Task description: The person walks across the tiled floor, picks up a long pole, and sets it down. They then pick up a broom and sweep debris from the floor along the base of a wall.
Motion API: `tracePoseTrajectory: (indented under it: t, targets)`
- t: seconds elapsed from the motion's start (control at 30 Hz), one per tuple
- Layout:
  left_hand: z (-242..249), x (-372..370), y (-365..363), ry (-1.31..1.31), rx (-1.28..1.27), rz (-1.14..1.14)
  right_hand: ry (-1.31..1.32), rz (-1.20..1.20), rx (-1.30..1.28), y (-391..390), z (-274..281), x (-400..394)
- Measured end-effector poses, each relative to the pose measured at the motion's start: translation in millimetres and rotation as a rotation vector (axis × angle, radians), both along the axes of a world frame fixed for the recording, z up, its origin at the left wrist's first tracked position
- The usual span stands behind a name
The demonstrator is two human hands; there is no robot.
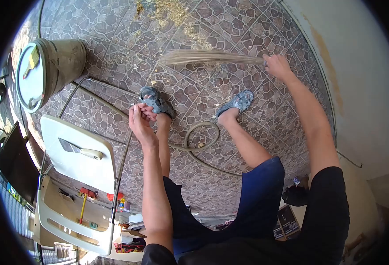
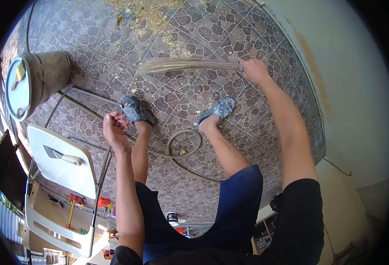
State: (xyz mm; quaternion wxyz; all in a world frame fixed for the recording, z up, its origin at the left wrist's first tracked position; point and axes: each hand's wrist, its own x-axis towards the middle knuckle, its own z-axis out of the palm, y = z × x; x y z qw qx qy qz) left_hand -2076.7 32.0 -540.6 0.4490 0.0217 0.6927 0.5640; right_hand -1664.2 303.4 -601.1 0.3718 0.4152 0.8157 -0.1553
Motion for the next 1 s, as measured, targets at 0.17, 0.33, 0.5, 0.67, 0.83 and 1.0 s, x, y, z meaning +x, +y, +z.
tracePoseTrajectory:
  t: [0.17,0.33,0.5,0.67,0.83,1.0]
  targets:
    - [0.6,-0.1,0.2,-0.032,0.025,0.007,-0.113,0.258,-0.173,-44.8,-37.2,16.9]
    - [-1.5,-2.8,-1.7,-0.057,0.065,0.032,0.008,0.103,0.028,-19.8,-77.7,-74.0]
    - [-0.7,4.9,2.4,-0.07,0.05,0.024,0.18,-0.235,0.191,19.5,-60.6,-147.6]
    - [-1.2,11.4,15.9,-0.144,0.118,0.07,0.129,-0.062,-0.083,-17.9,-35.3,-172.3]
    - [7.8,10.7,37.0,-0.166,0.136,0.041,0.099,-0.061,-0.11,-43.1,-86.7,-179.3]
    - [6.9,12.0,42.2,-0.191,0.12,0.058,0.215,-0.556,0.071,-23.9,-68.6,-226.1]
